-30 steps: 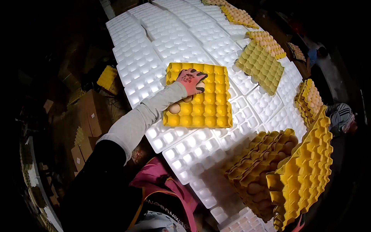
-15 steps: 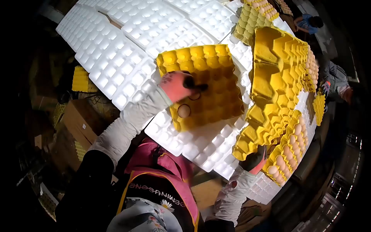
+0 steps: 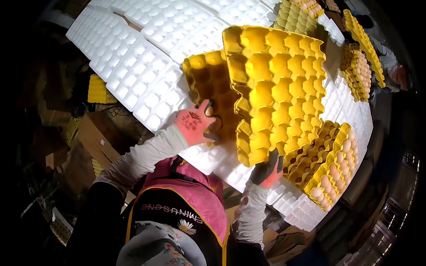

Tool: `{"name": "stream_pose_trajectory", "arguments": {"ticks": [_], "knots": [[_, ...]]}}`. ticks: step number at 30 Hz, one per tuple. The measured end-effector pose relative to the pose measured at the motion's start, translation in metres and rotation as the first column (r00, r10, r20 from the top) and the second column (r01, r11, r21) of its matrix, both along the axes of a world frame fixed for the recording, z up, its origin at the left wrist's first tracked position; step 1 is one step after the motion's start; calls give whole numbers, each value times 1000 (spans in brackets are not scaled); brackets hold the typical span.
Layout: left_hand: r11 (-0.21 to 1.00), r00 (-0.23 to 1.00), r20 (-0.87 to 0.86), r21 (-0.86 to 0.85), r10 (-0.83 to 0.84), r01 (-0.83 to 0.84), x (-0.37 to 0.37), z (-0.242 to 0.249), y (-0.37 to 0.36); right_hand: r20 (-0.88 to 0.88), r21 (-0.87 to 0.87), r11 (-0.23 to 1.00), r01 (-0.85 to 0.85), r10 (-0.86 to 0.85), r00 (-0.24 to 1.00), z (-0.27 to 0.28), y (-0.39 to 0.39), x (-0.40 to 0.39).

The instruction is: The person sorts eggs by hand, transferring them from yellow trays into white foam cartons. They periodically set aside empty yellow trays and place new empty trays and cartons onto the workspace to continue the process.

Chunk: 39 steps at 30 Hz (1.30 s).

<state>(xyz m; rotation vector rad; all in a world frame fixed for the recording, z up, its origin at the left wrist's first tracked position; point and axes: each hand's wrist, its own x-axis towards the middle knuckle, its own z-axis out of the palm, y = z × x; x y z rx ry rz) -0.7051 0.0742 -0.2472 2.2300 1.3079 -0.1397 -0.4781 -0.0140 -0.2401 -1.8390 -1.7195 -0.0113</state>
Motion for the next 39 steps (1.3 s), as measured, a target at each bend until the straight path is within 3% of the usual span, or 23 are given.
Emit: {"name": "stream_pose_trajectory", "arguments": {"ticks": [4,7,8,10,14,16,17,18,20,24,25,26,27,28,29,30,31,32,35,36,37,38,39], "knots": [[950,946,-302,313,118,-18,35,-51,-12,-406,-14,1000,-1,-5,914,-19,17,-26],[994,889,-457,94,-10,60,32,-28,-9,-961,-267,956,124,-274,44,-9,25,-49],[994,880,-461,-67,-112,92,24,-13,-9,-857,-230,972,51,-227,462,-29,17,-39],[953,972,4,195,233,-230,-6,0,-47,-940,-265,964,28,-264,217,-23,20,-46],[747,422,655,-351,627,-565,-67,-16,-106,-875,-446,894,-39,-426,230,-31,-3,-48],[499,-103,613,-718,783,-485,-82,-27,-121,-786,-613,787,-63,-600,147,-22,-25,-52],[312,-381,347,-938,857,-153,-91,-26,-130,-784,-609,784,-123,-570,246,-7,-37,-57],[293,-493,395,-916,775,-274,-81,-27,-136,-770,-618,763,-189,-539,341,7,-47,-66],[262,-664,-31,-905,747,336,-105,-32,-147,-797,-567,624,-537,-253,548,7,-57,-96],[386,-792,-120,-823,599,417,-130,-76,-194,-712,-209,454,-866,537,453,-59,-43,-220],[376,-700,353,-918,620,-130,-135,-99,-214,-697,-267,391,-881,553,457,-85,-49,-241],[377,-347,679,-680,646,-629,-142,-127,-231,-678,-321,330,-887,573,459,-116,-57,-262],[241,-598,428,-898,678,-369,-162,-152,-246,-852,-303,303,-904,338,399,-146,-66,-285],[346,-784,184,-937,593,41,-190,-179,-262,-946,-284,291,-914,68,316,-178,-78,-306],[-65,-690,182,-947,701,-316,-192,-197,-270,-951,-233,302,-924,-269,152,-217,-94,-322],[-66,-695,163,-955,700,-290,-200,-234,-278,-854,-299,315,-901,-510,105,-246,-107,-341],[8,-298,430,-580,852,-815,-205,-274,-293,-781,-352,279,-893,-614,116,-287,-120,-343],[220,210,392,18,896,-975,-208,-312,-301,-701,-395,242,-886,-703,121,-337,-132,-341],[319,313,244,17,918,-948,-214,-404,-272,-712,-495,308,-813,-680,176,-460,-141,-341],[316,303,261,-8,917,-949,-208,-427,-259,-855,-483,326,-813,25,518,-516,-145,-328],[206,194,79,-179,978,-962,-198,-448,-243,-804,-421,276,-864,-555,214,-610,-144,-289],[69,115,-125,-324,985,-944,-193,-465,-228,-388,-336,296,-894,-908,-155,-684,-137,-254],[-13,77,-163,-491,984,-871,-193,-484,-214,-621,-486,342,-805,-783,42,-690,-92,-232]]}}
